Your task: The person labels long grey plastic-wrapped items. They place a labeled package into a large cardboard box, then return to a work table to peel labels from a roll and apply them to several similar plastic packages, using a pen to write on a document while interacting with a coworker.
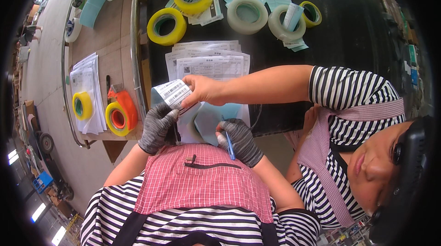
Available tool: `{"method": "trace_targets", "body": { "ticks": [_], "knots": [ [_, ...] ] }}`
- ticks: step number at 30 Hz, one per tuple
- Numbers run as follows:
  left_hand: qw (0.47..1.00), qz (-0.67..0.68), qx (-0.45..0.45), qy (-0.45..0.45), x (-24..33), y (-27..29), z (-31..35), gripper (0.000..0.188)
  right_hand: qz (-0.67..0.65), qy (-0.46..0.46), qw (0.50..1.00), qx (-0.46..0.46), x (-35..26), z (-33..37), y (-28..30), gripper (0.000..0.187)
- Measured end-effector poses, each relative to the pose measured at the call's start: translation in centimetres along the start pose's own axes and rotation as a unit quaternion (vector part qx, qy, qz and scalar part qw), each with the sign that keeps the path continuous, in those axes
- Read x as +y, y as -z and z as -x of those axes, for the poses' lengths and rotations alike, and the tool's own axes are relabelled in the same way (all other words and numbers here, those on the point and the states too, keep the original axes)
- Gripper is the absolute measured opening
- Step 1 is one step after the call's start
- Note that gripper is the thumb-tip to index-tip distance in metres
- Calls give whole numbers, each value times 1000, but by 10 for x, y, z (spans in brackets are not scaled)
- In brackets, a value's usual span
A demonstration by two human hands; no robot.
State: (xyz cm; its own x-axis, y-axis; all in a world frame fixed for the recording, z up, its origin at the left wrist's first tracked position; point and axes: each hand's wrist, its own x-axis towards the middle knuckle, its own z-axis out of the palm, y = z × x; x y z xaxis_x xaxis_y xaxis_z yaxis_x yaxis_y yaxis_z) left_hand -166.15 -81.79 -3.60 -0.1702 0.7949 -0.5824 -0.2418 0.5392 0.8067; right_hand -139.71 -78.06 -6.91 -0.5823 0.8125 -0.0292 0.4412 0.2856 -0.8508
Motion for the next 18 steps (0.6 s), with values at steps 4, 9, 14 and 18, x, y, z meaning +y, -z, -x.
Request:
{"method": "trace_targets", "body": {
  "ticks": [4, 9, 14, 18],
  "knots": [
    [1000, 1, -7, 1, -1, -3, 0, 29, -1, -8, 1000, 8, -3, -1, 1, 15],
    [1000, 6, -14, 4, -5, -4, 0, 29, 3, -15, 1000, 1, -5, -2, 4, 15],
    [999, -21, -13, 20, -5, -2, -2, 30, 1, -15, 1000, -3, -3, -2, 4, 15],
    [1000, -15, -11, 14, -4, -4, -1, 32, -1, -17, 1000, -1, -6, -3, 5, 14]
  ]
}}
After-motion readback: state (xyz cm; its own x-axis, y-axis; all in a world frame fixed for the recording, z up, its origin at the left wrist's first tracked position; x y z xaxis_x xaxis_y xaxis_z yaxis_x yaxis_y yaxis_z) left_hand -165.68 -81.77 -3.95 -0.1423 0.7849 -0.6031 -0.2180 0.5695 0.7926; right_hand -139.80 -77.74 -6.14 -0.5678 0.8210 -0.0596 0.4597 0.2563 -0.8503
